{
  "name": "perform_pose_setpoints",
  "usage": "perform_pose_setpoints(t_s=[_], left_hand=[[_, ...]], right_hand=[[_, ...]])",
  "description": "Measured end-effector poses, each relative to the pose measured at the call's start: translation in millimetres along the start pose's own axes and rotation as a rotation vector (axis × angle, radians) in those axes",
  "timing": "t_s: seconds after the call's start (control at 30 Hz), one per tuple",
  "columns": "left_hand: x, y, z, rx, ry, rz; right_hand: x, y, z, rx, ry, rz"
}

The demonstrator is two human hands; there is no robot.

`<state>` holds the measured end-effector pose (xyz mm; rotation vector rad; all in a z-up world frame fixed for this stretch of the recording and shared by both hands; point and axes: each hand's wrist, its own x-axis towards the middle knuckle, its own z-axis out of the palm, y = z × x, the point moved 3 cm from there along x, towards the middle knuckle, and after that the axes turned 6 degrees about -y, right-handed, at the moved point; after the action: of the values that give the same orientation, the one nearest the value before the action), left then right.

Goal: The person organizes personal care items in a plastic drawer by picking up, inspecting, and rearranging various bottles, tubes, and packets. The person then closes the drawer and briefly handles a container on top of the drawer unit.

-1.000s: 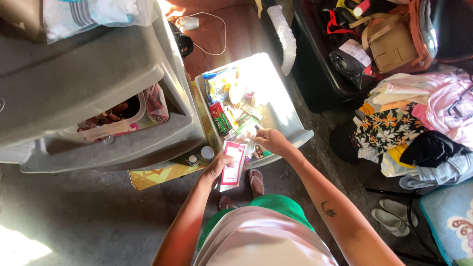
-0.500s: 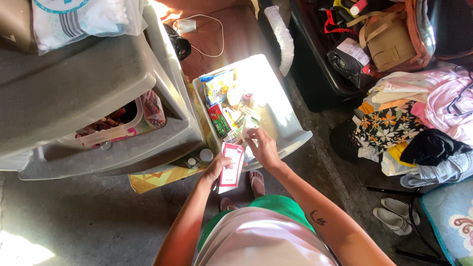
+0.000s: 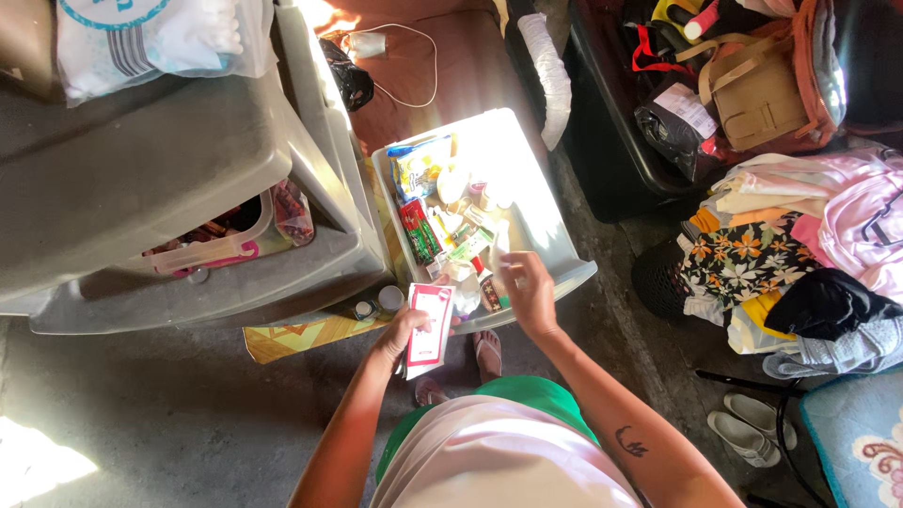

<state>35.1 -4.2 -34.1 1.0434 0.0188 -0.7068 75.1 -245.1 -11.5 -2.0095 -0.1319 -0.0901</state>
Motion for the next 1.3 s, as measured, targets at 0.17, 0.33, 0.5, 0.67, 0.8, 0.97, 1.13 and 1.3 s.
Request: perform_pose_setpoints(t_s=[0.17,0.33,0.5,0.67,0.8,0.97,1.13,1.3], left_hand=[[-4.6,0.5,0.7,-0.048,0.038,0.037],[-7.1,2.5,5.3,0.045,0.052,0.053],[-1.8,-3.5,4.9,0.036,0.015,0.033],[0.5,-7.5,1.3,0.107,0.072,0.102],[-9.9,-12.4,-5.8,0.061,0.13,0.094],[-21.6,-7.4,1.1,0.006,0.134,0.188],[-18.9,2.0,12.4,-0.042,0.166,0.248],[-24.9,31.0,41.5,-0.028,0.238,0.211]], right_hand=[[4.1,45.2,-9.0,-0.279,-0.176,0.064],[-2.6,9.4,-9.6,-0.336,-0.278,-0.149],[0.7,-36.3,5.6,-0.4,-0.407,-0.32],[-0.1,-27.7,18.6,-0.321,-0.681,-0.09],[4.3,10.5,4.4,-0.222,-0.605,-0.075],[43.4,96.5,-3.5,-0.388,-0.685,0.169],[63.5,157.5,37.1,-0.55,-0.901,-0.076],[59.1,203.3,86.0,-0.776,-1.254,0.055]])
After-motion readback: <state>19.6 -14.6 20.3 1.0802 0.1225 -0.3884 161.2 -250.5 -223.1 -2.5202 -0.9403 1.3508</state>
